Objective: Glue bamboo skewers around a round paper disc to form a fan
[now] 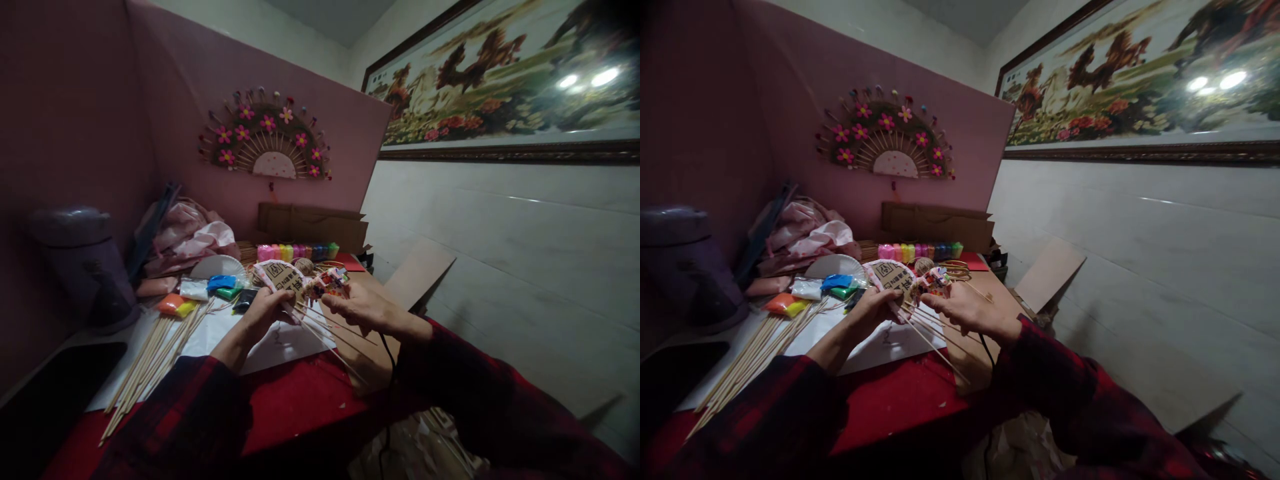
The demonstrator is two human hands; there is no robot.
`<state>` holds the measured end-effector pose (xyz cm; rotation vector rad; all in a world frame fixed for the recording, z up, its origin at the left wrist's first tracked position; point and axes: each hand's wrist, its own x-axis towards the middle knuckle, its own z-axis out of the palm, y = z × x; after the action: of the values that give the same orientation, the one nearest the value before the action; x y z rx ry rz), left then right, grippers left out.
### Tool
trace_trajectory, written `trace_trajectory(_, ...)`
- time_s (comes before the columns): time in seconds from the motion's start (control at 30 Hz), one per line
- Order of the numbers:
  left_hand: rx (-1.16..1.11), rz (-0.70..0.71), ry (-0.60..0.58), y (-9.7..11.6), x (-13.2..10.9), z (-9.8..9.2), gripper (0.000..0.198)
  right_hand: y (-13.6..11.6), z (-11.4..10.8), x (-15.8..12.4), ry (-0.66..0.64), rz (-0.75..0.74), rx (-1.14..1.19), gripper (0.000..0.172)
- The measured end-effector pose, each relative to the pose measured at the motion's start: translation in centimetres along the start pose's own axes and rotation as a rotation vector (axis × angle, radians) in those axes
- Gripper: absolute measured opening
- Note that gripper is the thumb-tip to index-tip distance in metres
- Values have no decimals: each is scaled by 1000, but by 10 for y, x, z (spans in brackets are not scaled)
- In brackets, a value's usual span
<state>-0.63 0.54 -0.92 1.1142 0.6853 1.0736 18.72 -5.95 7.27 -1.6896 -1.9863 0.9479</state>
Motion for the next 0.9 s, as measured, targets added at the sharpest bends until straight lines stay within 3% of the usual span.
trace_trajectory(0.77, -34, 6, 28, 2, 1, 1, 27, 5, -3, -8, 23, -30, 122, 60)
trace_trajectory(0.9, -27, 7, 24, 2, 0, 1, 26, 9, -4, -6, 80, -26, 124, 63)
